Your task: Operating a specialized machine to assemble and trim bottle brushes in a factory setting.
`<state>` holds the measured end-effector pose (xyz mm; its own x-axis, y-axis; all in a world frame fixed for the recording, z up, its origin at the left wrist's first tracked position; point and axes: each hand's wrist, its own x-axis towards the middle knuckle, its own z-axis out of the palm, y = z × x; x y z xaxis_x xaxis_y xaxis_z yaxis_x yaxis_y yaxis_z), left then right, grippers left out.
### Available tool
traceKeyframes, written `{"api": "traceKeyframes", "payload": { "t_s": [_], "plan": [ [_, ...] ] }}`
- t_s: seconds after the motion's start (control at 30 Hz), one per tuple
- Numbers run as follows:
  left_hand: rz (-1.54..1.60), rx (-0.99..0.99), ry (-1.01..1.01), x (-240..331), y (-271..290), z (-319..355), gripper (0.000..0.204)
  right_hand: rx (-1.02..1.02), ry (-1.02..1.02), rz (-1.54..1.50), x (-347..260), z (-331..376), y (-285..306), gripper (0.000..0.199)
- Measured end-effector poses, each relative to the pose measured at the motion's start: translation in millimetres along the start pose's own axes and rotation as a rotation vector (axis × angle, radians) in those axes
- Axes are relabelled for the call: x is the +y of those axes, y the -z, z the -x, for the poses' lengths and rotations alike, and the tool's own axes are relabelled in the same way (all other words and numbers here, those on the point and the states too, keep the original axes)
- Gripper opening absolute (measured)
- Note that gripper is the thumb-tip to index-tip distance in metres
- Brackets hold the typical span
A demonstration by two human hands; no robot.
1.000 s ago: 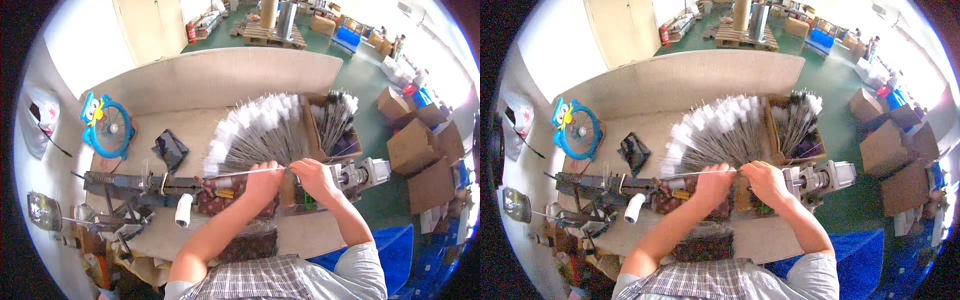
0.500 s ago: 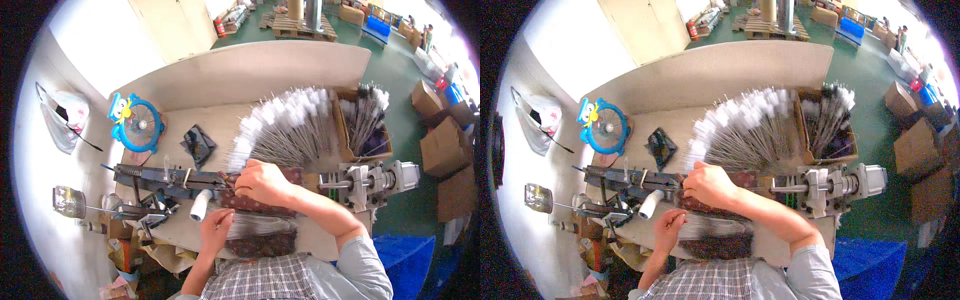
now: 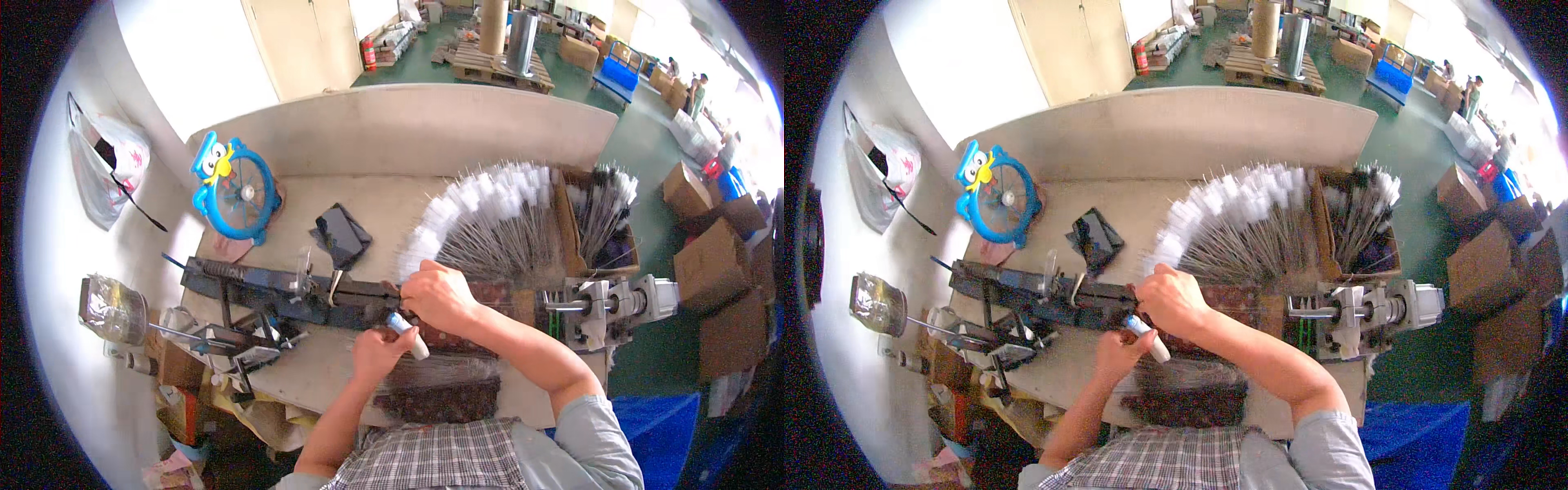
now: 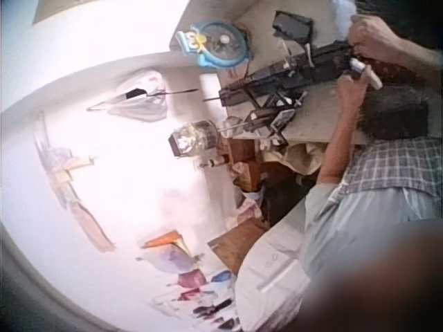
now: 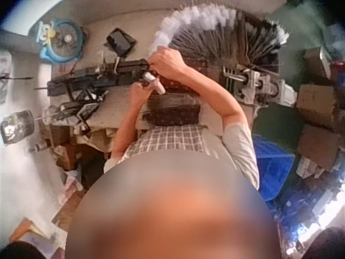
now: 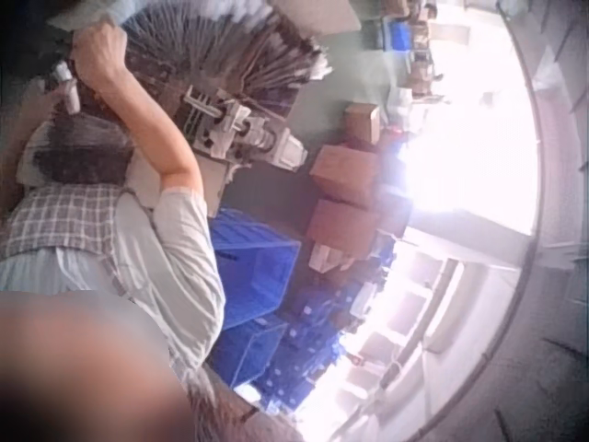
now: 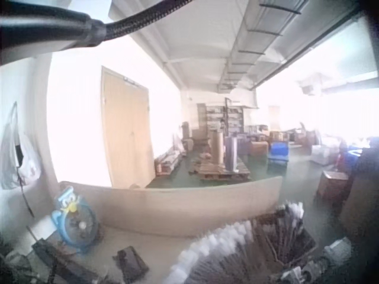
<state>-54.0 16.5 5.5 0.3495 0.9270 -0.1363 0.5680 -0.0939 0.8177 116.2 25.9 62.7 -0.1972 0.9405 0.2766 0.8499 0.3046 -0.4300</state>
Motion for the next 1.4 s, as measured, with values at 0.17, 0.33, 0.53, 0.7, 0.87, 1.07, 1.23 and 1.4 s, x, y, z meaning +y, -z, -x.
{"api": "traceKeyframes", "payload": {
  "t_s": [0.17, 0.33, 0.53, 0.7, 0.87, 1.07, 1.23, 1.4],
  "plan": [
    [0.301, -0.030, -0.015, -11, -14, -9, 0.033, 0.129, 0.151, 0.024, 7, 15, 15, 0.010],
    [0.988, -0.068, 0.152, -1, -38, -1, 0.020, 0.213, 0.127, -0.144, 14, 70, 32, 0.020],
    [0.148, 0.015, 0.002, -6, -24, -4, 0.017, 0.218, 0.083, -0.173, 31, 75, -40, 0.025],
    [0.004, 0.101, 0.044, -17, 5, 9, 0.031, -0.052, -0.026, -0.106, 33, 70, -39, 0.027],
    [1.003, 0.437, 0.519, -103, 76, 31, 0.039, -0.134, 0.018, -0.067, 48, 78, -40, 0.016],
    [1.171, 0.413, 0.508, -138, 103, 33, 0.025, -0.129, -0.019, -0.220, 35, 73, -29, 0.027],
    [1.248, 0.507, 0.572, -134, 94, 28, 0.018, -0.146, -0.030, -0.216, 28, 81, -14, 0.031],
    [1.235, 0.643, 0.536, -119, 81, 24, 0.013, -0.053, 0.050, -0.173, 8, 76, 32, 0.029]
  ]
}}
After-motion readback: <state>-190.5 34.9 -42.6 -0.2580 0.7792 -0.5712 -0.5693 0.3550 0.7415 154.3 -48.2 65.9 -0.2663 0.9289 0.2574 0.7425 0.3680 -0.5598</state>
